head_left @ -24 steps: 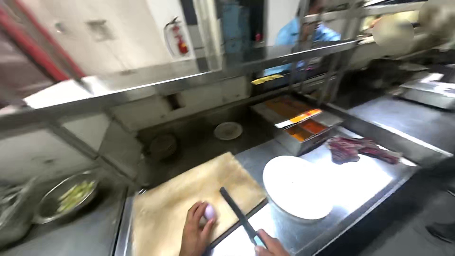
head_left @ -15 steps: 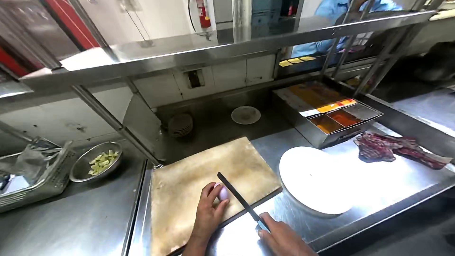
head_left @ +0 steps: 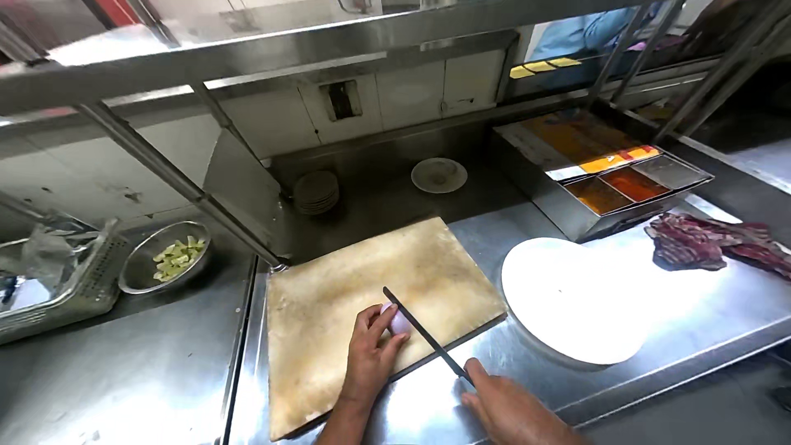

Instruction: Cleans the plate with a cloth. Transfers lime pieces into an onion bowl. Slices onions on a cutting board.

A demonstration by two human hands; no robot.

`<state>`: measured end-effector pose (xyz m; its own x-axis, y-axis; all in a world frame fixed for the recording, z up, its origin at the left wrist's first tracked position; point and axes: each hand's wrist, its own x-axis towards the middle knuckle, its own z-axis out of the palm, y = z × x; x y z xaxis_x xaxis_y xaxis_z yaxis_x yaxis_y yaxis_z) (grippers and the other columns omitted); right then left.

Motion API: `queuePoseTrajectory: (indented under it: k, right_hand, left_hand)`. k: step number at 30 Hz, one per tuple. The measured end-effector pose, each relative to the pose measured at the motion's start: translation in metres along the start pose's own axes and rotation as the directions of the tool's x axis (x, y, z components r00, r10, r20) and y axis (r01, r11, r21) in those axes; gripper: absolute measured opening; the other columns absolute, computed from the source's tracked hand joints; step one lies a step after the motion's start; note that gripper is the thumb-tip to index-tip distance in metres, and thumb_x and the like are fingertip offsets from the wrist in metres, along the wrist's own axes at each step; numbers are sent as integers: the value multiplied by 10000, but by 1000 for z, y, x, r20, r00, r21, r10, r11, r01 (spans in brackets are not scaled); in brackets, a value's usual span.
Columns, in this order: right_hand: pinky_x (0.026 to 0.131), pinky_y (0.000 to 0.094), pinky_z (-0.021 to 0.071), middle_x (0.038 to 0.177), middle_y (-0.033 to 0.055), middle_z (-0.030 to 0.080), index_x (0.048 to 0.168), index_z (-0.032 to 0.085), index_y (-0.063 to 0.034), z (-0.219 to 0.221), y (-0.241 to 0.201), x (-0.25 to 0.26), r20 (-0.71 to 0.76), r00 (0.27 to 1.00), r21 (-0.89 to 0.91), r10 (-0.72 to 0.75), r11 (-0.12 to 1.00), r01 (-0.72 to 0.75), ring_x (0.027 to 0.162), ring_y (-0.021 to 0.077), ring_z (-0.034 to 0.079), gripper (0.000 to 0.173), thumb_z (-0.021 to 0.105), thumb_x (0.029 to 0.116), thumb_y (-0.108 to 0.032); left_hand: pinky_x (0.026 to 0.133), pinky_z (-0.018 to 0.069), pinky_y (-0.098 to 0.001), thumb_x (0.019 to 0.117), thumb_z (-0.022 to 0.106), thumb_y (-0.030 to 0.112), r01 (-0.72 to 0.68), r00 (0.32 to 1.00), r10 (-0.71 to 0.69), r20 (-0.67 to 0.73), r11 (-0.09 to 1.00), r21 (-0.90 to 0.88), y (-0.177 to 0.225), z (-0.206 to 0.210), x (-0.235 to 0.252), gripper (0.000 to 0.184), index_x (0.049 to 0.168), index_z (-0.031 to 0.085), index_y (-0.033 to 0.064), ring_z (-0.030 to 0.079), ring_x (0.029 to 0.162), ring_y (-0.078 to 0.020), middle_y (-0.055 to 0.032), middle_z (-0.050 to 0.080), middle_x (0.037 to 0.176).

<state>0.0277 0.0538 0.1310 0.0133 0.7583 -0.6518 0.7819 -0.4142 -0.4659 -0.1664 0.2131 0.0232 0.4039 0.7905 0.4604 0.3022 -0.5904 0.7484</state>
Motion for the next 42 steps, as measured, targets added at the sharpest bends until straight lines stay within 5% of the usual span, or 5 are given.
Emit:
queuePoseTrajectory:
  k: [8,14,23,42]
  right_hand:
    - [855,562,551,1035,222,653,1366,418,-55,-20,-39,52,-49,996,-42,-71,997,69,1001,409,686,377,425,1103,-325]
    - [837,598,549,1015,252,686,1379,454,-42,36,22,20,-4,1000,45,27,999,-27,977,444,698,418,457,1092,-347]
    - [781,557,548,935,207,663,1343,472,-74,22,27,5,-53,998,200,-37,979,47,871,385,688,376,489,1082,-343]
    - [809,558,554,948,216,666,1349,432,-58,2,-3,2,21,1000,13,0,1000,0,925,413,698,390,439,1100,-359]
  left_hand:
    - [937,575,-285,876,759,369,-30,1000,30,-9,999,36,-1,0,3,455,1252,735,114,650,1106,-159,-144,647,1218]
    - [915,586,-279,845,802,317,-16,1000,17,-25,1000,21,-1,-1,4,465,1257,731,112,651,1115,-158,-150,637,1243]
    - [880,603,-276,870,780,269,14,1000,-15,-5,998,-64,-1,-2,1,408,1243,741,108,655,1107,-163,-177,593,1312]
    - [875,602,-247,862,793,298,35,999,-36,-30,999,-40,0,-2,0,393,1208,760,112,667,1053,-119,-126,634,1218]
